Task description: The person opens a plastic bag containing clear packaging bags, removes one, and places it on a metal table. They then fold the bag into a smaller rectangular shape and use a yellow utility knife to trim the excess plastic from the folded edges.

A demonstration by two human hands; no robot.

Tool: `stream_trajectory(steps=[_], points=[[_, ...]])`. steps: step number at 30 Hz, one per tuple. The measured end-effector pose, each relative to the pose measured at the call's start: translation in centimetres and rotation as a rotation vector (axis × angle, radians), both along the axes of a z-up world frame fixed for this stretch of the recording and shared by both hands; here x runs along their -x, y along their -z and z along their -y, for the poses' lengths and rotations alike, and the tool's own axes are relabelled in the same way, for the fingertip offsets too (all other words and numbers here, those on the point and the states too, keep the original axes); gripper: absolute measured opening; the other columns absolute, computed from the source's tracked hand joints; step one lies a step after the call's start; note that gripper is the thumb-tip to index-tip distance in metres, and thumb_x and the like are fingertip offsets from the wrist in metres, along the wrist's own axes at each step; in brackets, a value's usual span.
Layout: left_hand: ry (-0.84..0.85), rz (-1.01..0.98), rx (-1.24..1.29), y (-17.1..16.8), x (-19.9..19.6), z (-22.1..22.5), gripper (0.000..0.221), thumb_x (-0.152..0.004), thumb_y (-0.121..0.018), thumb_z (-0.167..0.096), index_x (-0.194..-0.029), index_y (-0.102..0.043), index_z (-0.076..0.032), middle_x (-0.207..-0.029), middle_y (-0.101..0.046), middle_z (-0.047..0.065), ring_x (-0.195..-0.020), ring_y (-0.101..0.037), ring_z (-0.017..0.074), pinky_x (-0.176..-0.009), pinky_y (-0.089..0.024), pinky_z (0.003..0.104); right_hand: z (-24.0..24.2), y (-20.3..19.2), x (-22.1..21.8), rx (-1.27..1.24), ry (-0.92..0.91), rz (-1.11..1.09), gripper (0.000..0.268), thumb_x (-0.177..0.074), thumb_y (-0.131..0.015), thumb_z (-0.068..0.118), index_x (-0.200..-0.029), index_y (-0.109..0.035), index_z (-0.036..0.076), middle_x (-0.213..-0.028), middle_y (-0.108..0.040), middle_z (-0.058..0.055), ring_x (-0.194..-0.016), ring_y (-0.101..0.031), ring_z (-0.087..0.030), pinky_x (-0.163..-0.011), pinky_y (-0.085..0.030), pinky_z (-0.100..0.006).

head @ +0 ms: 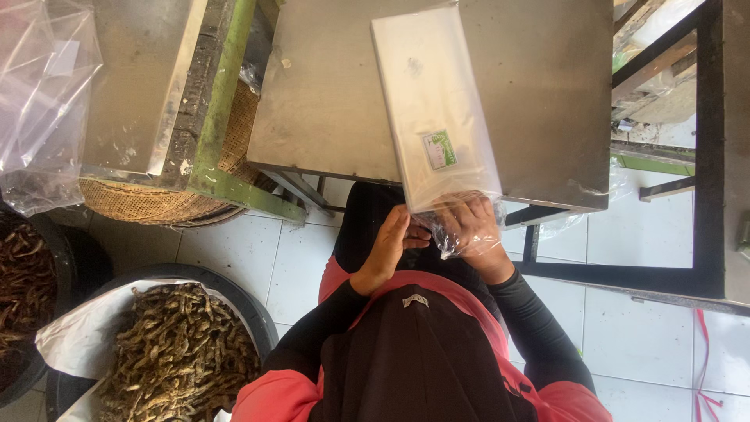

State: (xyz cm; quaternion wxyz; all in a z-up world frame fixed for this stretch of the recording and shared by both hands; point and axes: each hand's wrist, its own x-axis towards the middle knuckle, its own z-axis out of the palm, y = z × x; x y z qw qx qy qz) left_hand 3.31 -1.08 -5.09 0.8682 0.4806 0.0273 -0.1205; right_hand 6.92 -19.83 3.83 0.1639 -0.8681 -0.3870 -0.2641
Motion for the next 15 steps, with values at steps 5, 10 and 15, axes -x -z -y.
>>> stream_trajectory(steps=[5, 10, 15], points=[[-0.081, 0.047, -0.120, -0.3, -1.6, 0.7, 0.030, -0.105, -0.057, -0.035, -0.107, -0.059, -0.005, -0.091, -0.069, 0.003, -0.078, -0.067, 0.0101, -0.069, -0.058, 0.026, -0.4, -0.7, 0.6, 0.086, 0.086, -0.104, 0.057, -0.084, -0.070, 0.014, -0.140, -0.065, 0.008, -0.127, -0.062, -0.011, -0.118, -0.058, -0.030, -0.102, -0.047, -0.046], [-0.239, 0.269, -0.568, -1.1, -1.5, 1.0, 0.033, -0.112, -0.065, -0.031, -0.096, -0.062, -0.003, -0.077, -0.055, 0.001, -0.067, -0.051, 0.0084, -0.059, -0.044, 0.025, -2.2, -2.7, 0.4, 0.020, 0.145, 0.070, 0.052, -0.088, -0.072, 0.015, -0.139, -0.062, 0.009, -0.125, -0.064, -0.015, -0.120, -0.063, -0.033, -0.101, -0.052, -0.046], [-0.161, 0.371, -0.183, -2.7, -2.8, 1.7, 0.028, -0.112, -0.055, -0.032, -0.116, -0.062, -0.005, -0.101, -0.063, 0.002, -0.086, -0.058, 0.0075, -0.077, -0.050, 0.024, -1.7, -4.1, -1.6, -0.161, 0.085, 0.111, 0.040, -0.091, -0.072, 0.012, -0.127, -0.062, -0.001, -0.123, -0.069, -0.021, -0.113, -0.070, -0.035, -0.096, -0.058, -0.045]])
